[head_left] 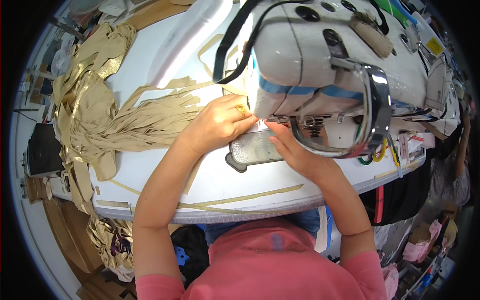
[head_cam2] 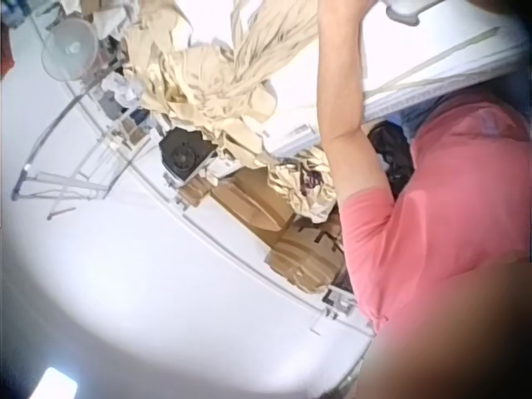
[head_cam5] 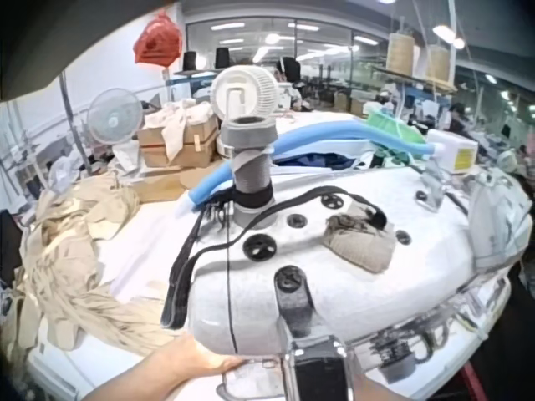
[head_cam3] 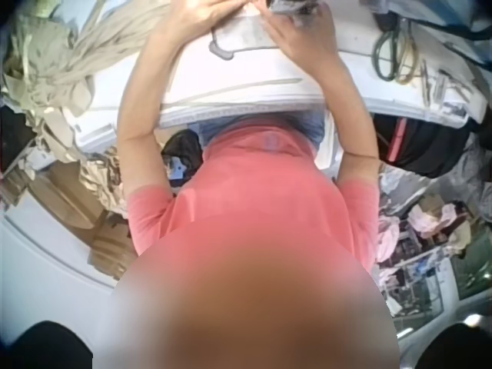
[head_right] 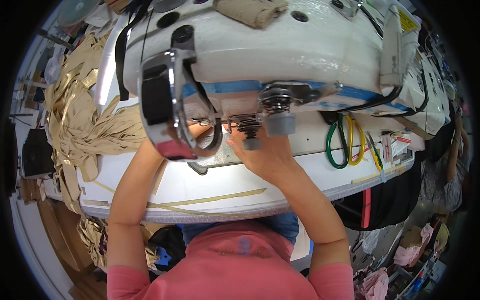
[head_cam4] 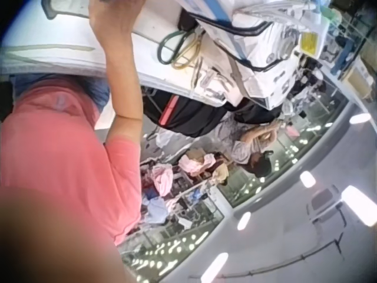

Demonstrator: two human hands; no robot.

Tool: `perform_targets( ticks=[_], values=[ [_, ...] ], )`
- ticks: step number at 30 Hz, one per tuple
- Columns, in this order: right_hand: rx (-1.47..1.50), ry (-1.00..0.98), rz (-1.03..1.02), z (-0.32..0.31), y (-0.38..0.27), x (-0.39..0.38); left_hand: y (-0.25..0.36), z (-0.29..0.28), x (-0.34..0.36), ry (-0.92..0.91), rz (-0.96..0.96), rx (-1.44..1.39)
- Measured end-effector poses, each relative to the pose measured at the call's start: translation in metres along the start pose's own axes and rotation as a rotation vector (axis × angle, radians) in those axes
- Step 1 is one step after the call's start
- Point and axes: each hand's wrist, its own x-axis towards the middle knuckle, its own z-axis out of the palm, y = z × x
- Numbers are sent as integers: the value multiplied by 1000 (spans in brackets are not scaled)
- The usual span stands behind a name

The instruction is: The user is sewing fabric strips using an industrial sewing machine in a production environment.

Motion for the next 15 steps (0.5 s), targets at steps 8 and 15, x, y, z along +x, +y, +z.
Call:
perform_targets(
  ticks=[8, 15],
  values=[
    [95, 176, 72, -1, 21, 6, -7, -1, -2, -62, 28, 57],
    [681, 438, 240, 18, 47, 6, -3, 1, -2, -18, -9, -43]
  ],
)
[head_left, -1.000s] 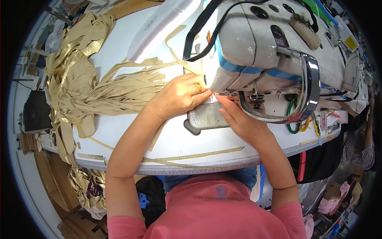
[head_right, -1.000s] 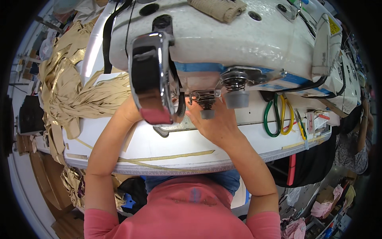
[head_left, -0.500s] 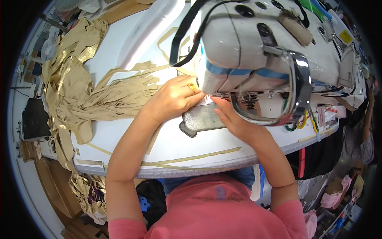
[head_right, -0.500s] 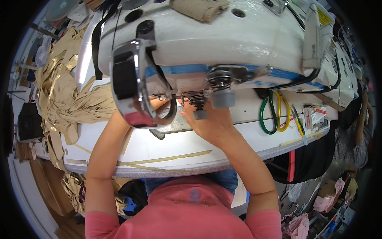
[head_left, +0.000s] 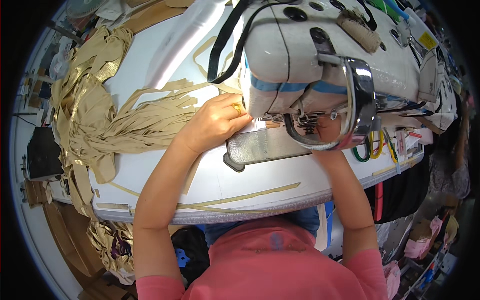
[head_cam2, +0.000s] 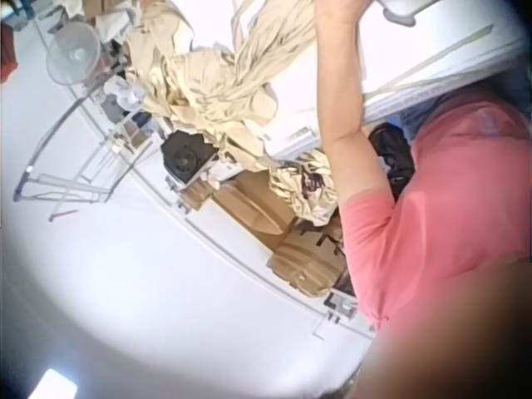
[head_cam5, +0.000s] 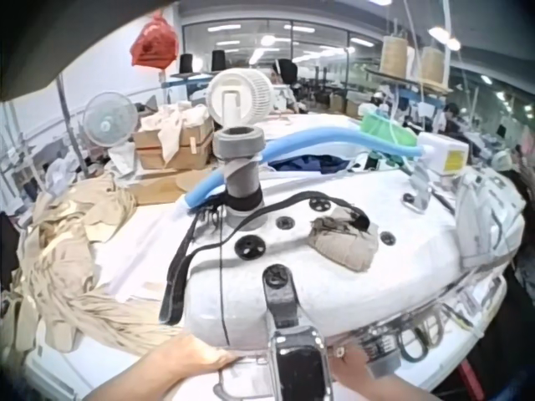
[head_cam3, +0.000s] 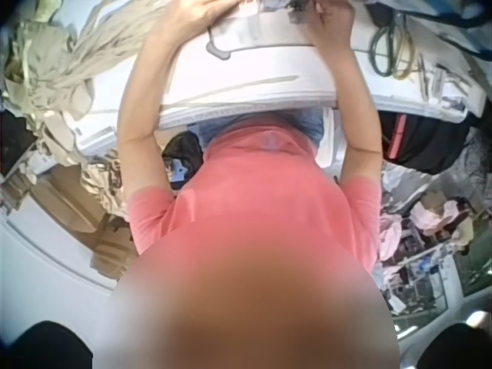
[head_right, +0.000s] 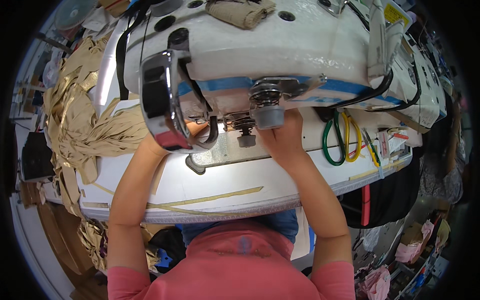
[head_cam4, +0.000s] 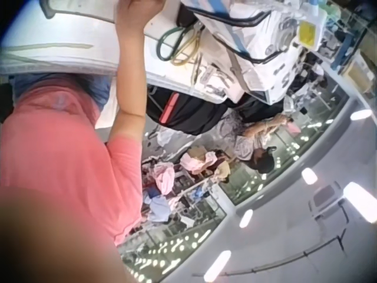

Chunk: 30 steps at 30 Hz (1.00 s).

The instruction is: The user is sewing fabric strips using an industrial sewing machine in a production environment.

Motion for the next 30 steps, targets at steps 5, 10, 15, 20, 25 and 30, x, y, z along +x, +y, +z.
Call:
perform_targets(
  ticks=[5, 10, 15, 20, 25, 30],
  values=[
    [26, -28, -2, -7, 11, -6, 2, 0, 3, 60, -52, -104],
    [211, -70, 199, -6, -5, -4, -9, -2, 5, 54, 115, -69],
    [-113, -150, -53, -13, -16, -4, -10, -10, 9, -15, 113, -56],
    [-59, -44, 163, -9, -13, -9, -10, -14, 8, -32, 114, -61],
    [-144, -58, 95, -12, -14, -7, -19, -10, 7, -34, 141, -27],
    [-327, -70, 25, -11, -15, -5, -24, -11, 7, -72, 137, -62]
  ],
)
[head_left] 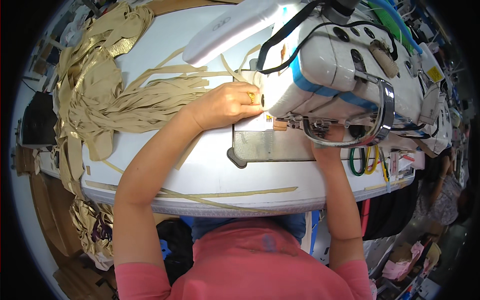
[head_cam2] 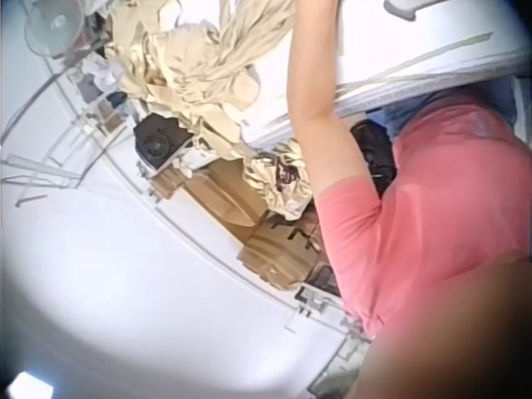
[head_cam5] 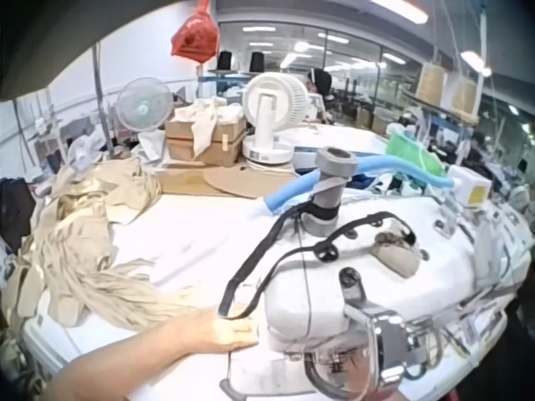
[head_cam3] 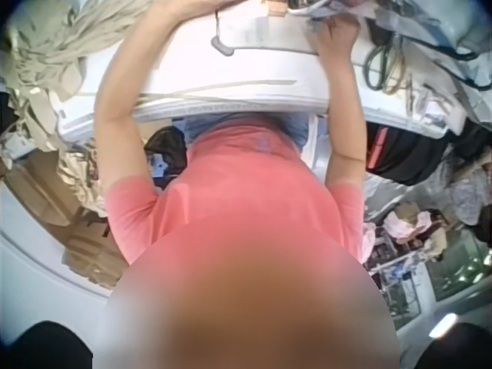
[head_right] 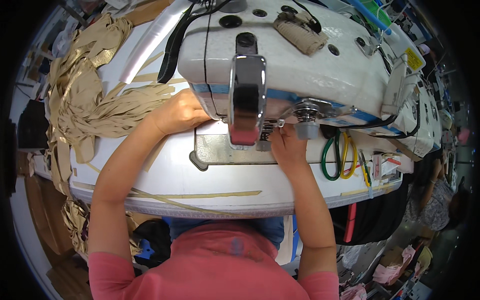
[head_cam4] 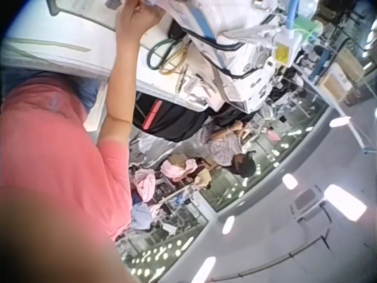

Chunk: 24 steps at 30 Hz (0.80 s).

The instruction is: The user is sewing fabric strips using an industrial sewing machine in a production environment.

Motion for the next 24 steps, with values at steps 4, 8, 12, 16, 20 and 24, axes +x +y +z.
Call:
perform_targets(
  ticks=[4, 8, 12, 16, 20, 24],
  values=[
    [133, -42, 17, 1, 7, 2, 0, 1, 0, -6, -1, 38],
    [-47, -119, -127, 5, 20, 5, 4, 0, 1, 38, 13, 104],
    [115, 11, -130, 17, 21, 3, 10, -8, 3, -122, -102, 326],
    [287, 17, 23, 14, 76, -16, -10, -11, 31, -25, -496, 350],
    [397, -28, 133, 19, 61, -15, -46, -54, 16, 388, -604, 259],
    [310, 23, 7, 22, 69, -14, -53, -117, -40, 229, -696, 260]
  ],
)
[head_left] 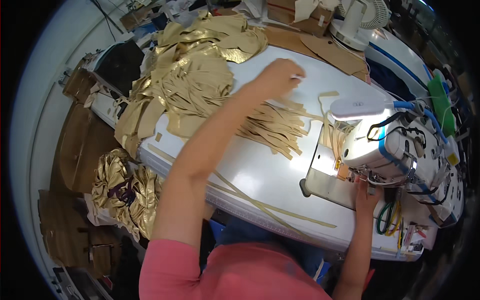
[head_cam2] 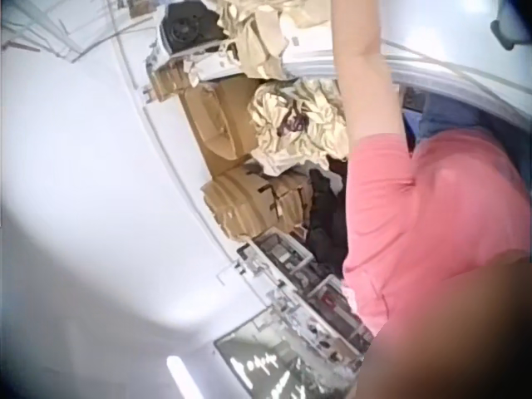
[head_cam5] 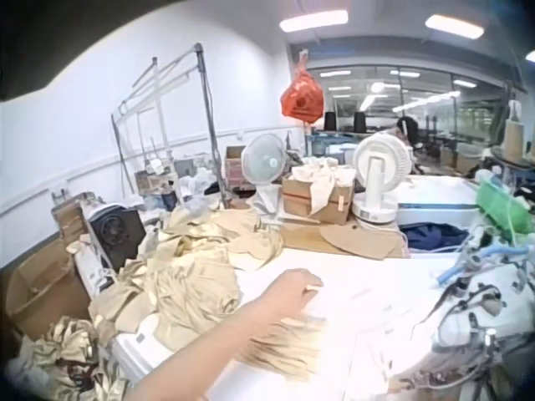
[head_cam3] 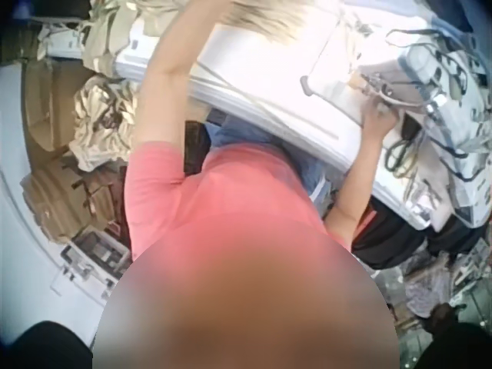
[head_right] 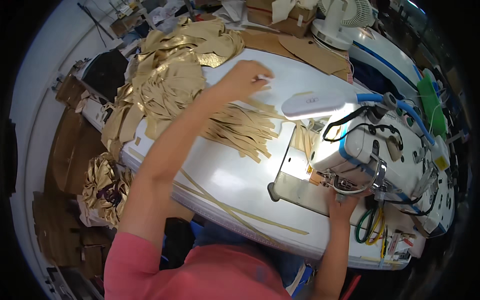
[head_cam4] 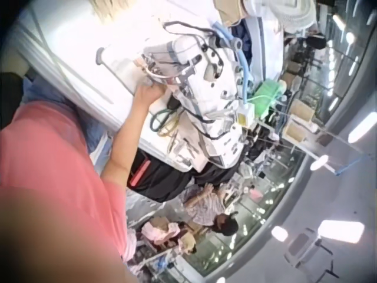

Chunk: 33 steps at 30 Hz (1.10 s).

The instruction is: The user is sewing fabric strips using an industrial sewing machine in a production environment.

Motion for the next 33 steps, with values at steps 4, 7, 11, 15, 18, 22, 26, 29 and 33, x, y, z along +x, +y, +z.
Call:
perform_targets(
  ticks=[4, 7, 11, 15, 18, 22, 26, 29, 33],
  values=[
    [-164, -106, -128, -2, -13, 9, -46, -80, -60, -227, -263, 86],
    [-85, -39, -5, 2, -8, 8, -48, -118, -91, -290, -386, 117],
    [-58, -97, -42, -3, -15, 9, -54, -107, -107, -303, -262, 102],
    [-226, -103, -91, 8, -16, 7, -79, -91, -118, -273, -164, 167],
    [-368, -32, -416, 16, -57, 18, -71, -94, -126, -226, -419, -63],
    [-329, -17, -431, 14, -87, 17, -49, -97, -115, -151, -458, -190],
    [-24, -242, -225, 30, -124, -8, 8, -97, -95, -216, -461, -396],
    [81, -403, -308, 54, -162, -8, 84, -71, -85, -504, -208, -268],
    [396, -628, -14, 77, -183, -16, 154, -40, -93, -576, -43, -390]
  ],
)
